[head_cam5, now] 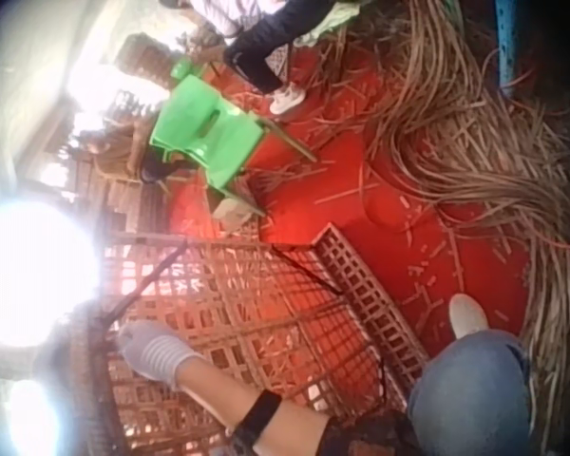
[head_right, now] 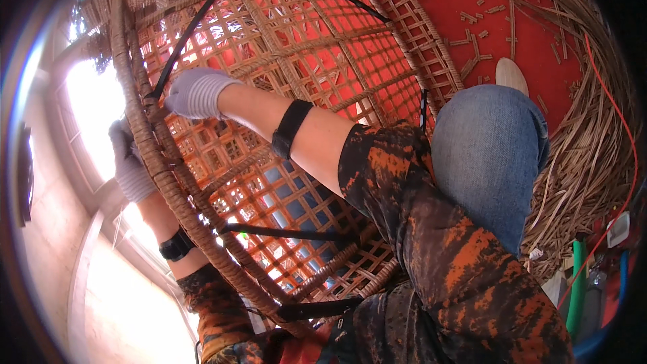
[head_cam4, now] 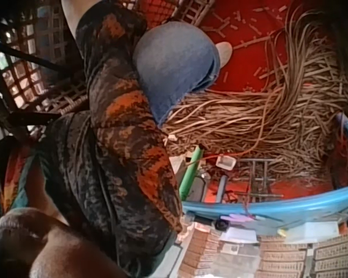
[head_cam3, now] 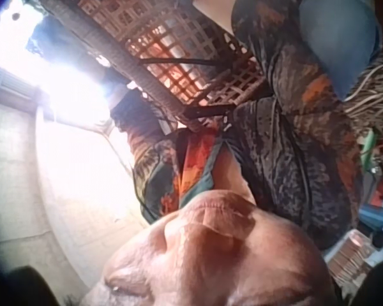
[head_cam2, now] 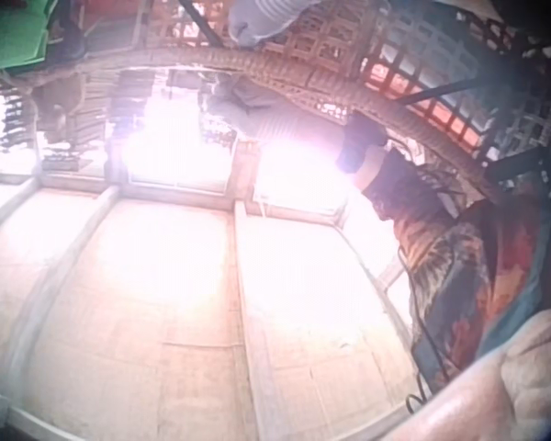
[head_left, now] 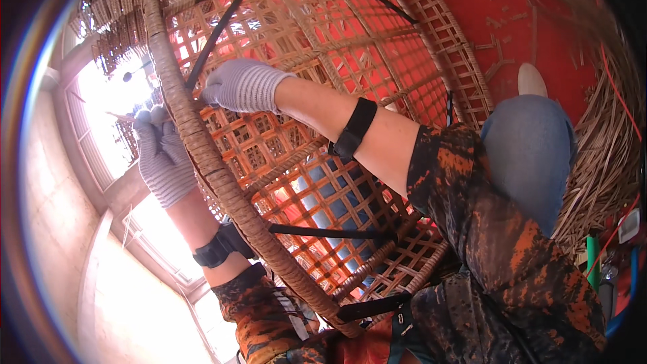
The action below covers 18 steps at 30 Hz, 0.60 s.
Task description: Assembling and weaving wicker furniture components using hands, a staple gun, and pliers.
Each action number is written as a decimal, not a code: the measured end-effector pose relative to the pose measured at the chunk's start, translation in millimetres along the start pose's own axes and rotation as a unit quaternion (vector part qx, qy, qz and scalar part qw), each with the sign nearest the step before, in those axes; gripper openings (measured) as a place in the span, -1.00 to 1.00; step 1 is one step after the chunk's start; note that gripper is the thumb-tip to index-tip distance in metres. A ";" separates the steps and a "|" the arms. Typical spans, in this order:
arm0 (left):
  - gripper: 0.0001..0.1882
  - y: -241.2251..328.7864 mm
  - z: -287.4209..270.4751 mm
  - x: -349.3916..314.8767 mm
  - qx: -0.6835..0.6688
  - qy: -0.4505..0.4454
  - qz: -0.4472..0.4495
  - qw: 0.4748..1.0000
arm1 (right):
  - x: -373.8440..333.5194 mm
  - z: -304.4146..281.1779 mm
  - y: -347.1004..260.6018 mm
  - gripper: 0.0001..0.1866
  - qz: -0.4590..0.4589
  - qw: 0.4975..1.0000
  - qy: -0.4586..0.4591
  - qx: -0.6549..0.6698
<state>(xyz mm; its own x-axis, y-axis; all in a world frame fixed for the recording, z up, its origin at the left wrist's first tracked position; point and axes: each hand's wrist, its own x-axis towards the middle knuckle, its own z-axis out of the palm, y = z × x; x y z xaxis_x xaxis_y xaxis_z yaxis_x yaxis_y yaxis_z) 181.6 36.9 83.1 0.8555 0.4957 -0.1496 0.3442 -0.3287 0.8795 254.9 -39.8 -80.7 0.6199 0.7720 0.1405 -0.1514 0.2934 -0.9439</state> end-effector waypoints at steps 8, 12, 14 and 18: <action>-0.90 -6.8 7.3 16.1 -0.185 0.090 -0.169 0.964 | -12.2 -50.9 40.0 -0.59 0.052 0.955 0.243 0.162; -0.87 -17.6 -32.1 26.6 -0.133 0.105 -0.064 0.983 | -14.4 -33.2 37.2 -0.57 0.015 0.998 0.055 0.017; -0.87 -23.3 -27.0 28.7 -0.123 0.095 -0.084 0.984 | -18.1 -38.2 36.3 -0.60 0.039 0.999 0.024 -0.021; -0.85 -24.3 -50.0 35.5 -0.102 0.087 -0.100 0.986 | -17.6 -20.4 19.6 -0.64 0.042 0.998 0.042 -0.030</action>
<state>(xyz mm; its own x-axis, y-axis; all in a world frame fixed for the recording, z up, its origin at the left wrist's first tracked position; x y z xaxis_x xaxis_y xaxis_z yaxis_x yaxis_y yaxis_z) 184.3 102.7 79.0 0.6927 0.6705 -0.2658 0.4003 -0.0508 0.9150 256.8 -59.2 -107.8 0.6698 0.7416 0.0373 -0.1608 0.1940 -0.9677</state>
